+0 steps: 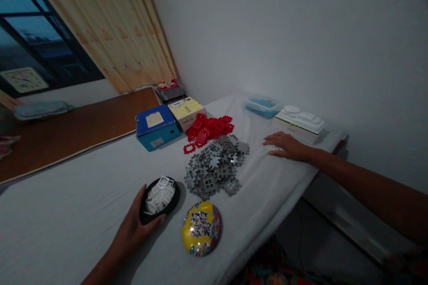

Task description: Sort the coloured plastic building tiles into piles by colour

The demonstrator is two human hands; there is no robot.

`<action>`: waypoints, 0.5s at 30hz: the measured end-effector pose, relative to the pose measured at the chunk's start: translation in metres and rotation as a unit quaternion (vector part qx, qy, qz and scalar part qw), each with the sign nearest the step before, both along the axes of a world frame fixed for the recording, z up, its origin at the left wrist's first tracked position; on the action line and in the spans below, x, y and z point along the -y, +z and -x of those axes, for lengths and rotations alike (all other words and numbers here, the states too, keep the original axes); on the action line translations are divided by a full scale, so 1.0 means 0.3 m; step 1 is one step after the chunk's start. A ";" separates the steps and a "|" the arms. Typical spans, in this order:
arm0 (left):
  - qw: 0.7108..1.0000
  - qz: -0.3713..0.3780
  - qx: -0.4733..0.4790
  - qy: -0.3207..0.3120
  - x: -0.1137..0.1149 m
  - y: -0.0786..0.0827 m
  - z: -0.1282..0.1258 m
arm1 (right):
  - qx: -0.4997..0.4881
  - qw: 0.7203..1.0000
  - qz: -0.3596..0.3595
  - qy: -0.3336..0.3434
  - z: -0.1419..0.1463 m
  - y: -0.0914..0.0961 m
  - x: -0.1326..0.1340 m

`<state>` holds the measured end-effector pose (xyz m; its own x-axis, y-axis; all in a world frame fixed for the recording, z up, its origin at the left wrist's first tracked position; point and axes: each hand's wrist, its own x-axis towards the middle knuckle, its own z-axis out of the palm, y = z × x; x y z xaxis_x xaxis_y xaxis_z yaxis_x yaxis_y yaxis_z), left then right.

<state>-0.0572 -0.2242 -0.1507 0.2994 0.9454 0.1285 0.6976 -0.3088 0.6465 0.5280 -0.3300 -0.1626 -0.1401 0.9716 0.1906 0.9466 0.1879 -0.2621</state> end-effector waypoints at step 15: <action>1.000 0.000 -0.014 -0.016 -0.011 -0.018 0.014 | 0.034 0.991 -0.099 -0.080 -0.029 0.006 -0.062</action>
<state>-0.0614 -0.2208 -0.1561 0.3327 0.9353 0.1202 0.7055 -0.3315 0.6264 0.5367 -0.3114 -0.1609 -0.0061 0.9270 0.3750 0.9828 0.0748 -0.1691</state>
